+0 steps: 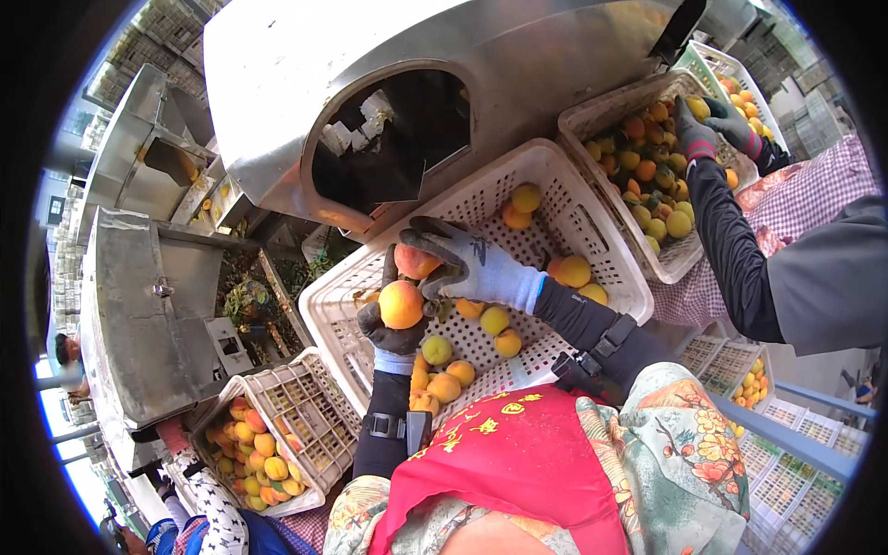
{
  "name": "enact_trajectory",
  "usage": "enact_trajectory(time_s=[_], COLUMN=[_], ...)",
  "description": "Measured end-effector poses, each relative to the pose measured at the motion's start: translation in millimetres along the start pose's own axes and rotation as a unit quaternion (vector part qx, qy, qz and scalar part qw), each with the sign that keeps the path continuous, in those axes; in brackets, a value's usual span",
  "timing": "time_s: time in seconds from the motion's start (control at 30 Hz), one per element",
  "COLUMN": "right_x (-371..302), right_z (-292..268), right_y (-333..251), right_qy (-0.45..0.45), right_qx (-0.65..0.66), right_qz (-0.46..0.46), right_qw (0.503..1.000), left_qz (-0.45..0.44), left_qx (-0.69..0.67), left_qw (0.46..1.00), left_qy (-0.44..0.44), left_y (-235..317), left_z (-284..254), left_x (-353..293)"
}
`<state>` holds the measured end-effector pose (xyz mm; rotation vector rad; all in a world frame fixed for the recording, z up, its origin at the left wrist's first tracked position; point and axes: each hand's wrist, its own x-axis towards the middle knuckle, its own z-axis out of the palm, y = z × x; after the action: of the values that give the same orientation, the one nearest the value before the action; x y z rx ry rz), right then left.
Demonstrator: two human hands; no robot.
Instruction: Sorting peaches from plastic crates into an industrial machine for processing.
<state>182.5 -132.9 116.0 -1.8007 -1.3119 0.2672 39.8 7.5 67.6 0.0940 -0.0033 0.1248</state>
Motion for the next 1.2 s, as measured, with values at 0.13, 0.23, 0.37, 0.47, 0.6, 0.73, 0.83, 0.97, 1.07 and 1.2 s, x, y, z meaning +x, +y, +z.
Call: enact_trajectory(time_s=[0.13,0.23,0.37,0.47,0.6,0.73,0.83,0.97,1.07,1.2], right_x=[2.3,1.9,2.2,5.2,24.7,43.7,60.8,75.0,110.4,111.4], right_z=[-5.5,-8.1,-9.4,-11.3,-19.0,-12.7,-1.5,-2.7,-5.3,-19.8], right_y=[-8.6,-15.0,-26.3,-28.3,-40.4,-33.0,-24.6,-21.0,19.4,-8.2], right_qy=[0.053,0.055,0.087,0.091,0.116,0.233,0.294,0.248,0.29,0.295], right_qx=[-0.063,-0.079,-0.048,-0.064,-0.138,-0.215,-0.245,-0.316,-0.356,-0.208], right_qz=[0.027,0.037,0.012,0.008,0.026,0.057,0.093,0.122,0.009,0.064], right_qw=[0.996,0.995,0.995,0.994,0.983,0.947,0.919,0.908,0.888,0.93], left_qz=[0.016,-0.031,-0.038,-0.069,-0.058,-0.008,0.011,0.017,0.03,0.051], left_qx=[0.147,0.172,0.204,0.088,0.079,0.061,0.062,-0.01,0.018,-0.001], left_qw=[0.987,0.983,0.968,0.972,0.976,0.982,0.978,0.981,0.982,0.979], left_qy=[0.057,0.05,0.138,0.209,0.195,0.176,0.201,0.191,0.183,0.198], left_y=[-8.4,7.0,16.8,22.7,33.3,26.8,21.3,12.8,4.3,3.5], left_z=[22.0,15.6,9.8,20.6,29.1,48.0,40.2,30.6,31.0,50.5], left_x=[3.0,-1.0,2.0,12.5,27.2,40.0,31.8,9.8,13.9,20.8])
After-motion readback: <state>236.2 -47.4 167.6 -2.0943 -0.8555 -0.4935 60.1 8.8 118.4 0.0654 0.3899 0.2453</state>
